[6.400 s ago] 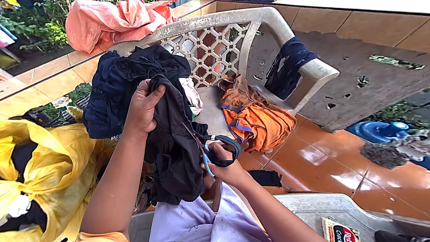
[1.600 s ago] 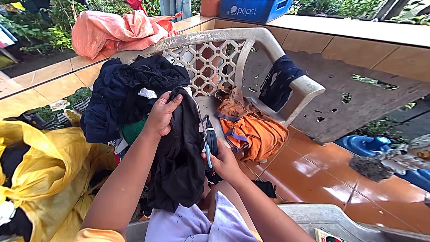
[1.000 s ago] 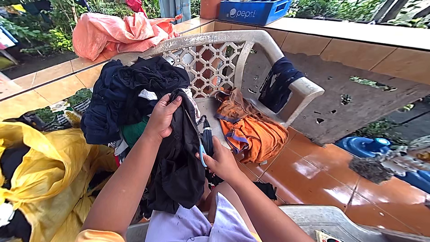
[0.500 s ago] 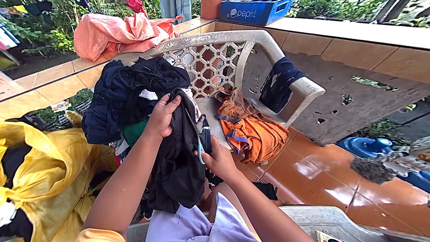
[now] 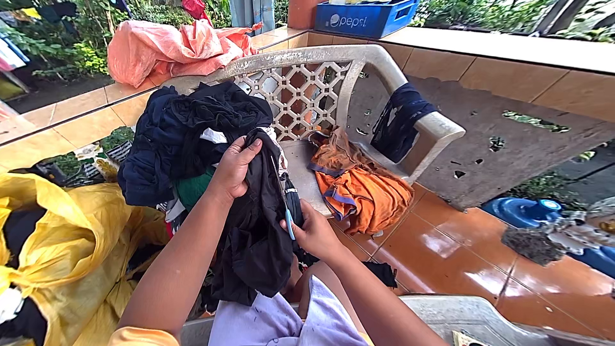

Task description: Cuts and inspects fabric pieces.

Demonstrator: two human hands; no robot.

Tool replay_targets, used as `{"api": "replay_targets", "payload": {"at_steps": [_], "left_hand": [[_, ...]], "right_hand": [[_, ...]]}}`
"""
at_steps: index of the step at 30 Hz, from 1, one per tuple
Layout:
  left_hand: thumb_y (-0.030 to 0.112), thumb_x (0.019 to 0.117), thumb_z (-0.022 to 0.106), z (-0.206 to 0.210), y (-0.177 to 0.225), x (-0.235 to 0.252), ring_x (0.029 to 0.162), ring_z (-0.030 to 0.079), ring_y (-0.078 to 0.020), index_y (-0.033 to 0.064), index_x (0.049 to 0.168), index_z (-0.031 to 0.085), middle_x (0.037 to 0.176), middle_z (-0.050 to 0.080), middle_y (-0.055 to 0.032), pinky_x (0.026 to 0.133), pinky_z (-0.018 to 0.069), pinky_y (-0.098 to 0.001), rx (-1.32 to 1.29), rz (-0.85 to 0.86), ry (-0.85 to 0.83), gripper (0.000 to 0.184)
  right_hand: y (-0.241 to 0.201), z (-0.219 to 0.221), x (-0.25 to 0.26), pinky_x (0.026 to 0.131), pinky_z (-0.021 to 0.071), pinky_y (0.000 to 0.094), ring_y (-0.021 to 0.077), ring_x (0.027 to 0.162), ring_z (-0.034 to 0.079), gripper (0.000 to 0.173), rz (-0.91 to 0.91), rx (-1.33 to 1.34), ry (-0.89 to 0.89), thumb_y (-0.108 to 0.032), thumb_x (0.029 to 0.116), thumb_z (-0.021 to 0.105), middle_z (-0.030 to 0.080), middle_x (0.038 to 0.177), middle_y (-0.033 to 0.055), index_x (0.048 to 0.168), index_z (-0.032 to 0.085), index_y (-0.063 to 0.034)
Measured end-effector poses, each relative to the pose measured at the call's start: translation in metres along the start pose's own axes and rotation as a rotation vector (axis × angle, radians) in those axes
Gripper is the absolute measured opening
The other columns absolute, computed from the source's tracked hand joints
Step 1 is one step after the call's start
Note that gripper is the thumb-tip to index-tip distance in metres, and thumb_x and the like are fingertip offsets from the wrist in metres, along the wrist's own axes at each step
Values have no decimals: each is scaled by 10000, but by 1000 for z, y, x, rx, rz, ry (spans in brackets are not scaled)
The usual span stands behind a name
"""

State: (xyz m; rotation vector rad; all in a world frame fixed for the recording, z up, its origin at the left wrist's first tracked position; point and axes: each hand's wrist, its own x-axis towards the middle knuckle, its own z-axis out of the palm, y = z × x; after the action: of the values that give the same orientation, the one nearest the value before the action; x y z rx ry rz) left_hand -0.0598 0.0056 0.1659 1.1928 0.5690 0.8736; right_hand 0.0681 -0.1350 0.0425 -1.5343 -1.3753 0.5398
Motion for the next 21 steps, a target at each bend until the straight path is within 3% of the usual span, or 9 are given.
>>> {"api": "replay_targets", "payload": {"at_steps": [4, 7, 8, 17, 21], "left_hand": [[178, 1080, 494, -1, 0, 0, 782, 692, -66, 144, 1132, 594, 933, 696, -2, 701, 598, -245, 6, 3, 6, 118], [171, 1081, 486, -2, -2, 1, 774, 693, -74, 133, 1125, 587, 921, 697, -3, 701, 600, -256, 9, 9, -16, 116], [170, 1082, 485, -2, -3, 1, 776, 693, -77, 130, 1127, 584, 920, 697, -5, 704, 601, -261, 9, 9, -21, 116], [154, 1081, 484, 4, -6, 1, 800, 698, -78, 128, 1134, 591, 941, 704, -8, 725, 601, -260, -2, -6, -8, 122], [162, 1078, 492, 2, -4, 1, 793, 695, -73, 132, 1131, 586, 937, 699, -6, 720, 600, -255, 1, 7, -2, 112]], "right_hand": [[-4, -3, 2, 734, 546, 380, 144, 811, 666, 547, 49, 19, -66, -496, 903, 654, 674, 882, 60, 1160, 597, -16], [-9, -8, 1, 862, 542, 479, 254, 1017, 670, 1026, 33, -30, -144, -780, 799, 558, 676, 1085, 163, 1363, 464, 72], [-10, -9, 1, 892, 534, 493, 271, 1059, 662, 1092, 37, -37, -164, -811, 783, 542, 669, 1127, 182, 1399, 427, 83], [-13, -7, 5, 791, 541, 514, 277, 940, 689, 972, 44, -108, -53, -786, 826, 522, 697, 998, 146, 1316, 525, 53], [-8, -3, 1, 689, 544, 442, 212, 793, 680, 778, -27, -84, 32, -678, 887, 559, 685, 864, 96, 1199, 590, 34]]}}
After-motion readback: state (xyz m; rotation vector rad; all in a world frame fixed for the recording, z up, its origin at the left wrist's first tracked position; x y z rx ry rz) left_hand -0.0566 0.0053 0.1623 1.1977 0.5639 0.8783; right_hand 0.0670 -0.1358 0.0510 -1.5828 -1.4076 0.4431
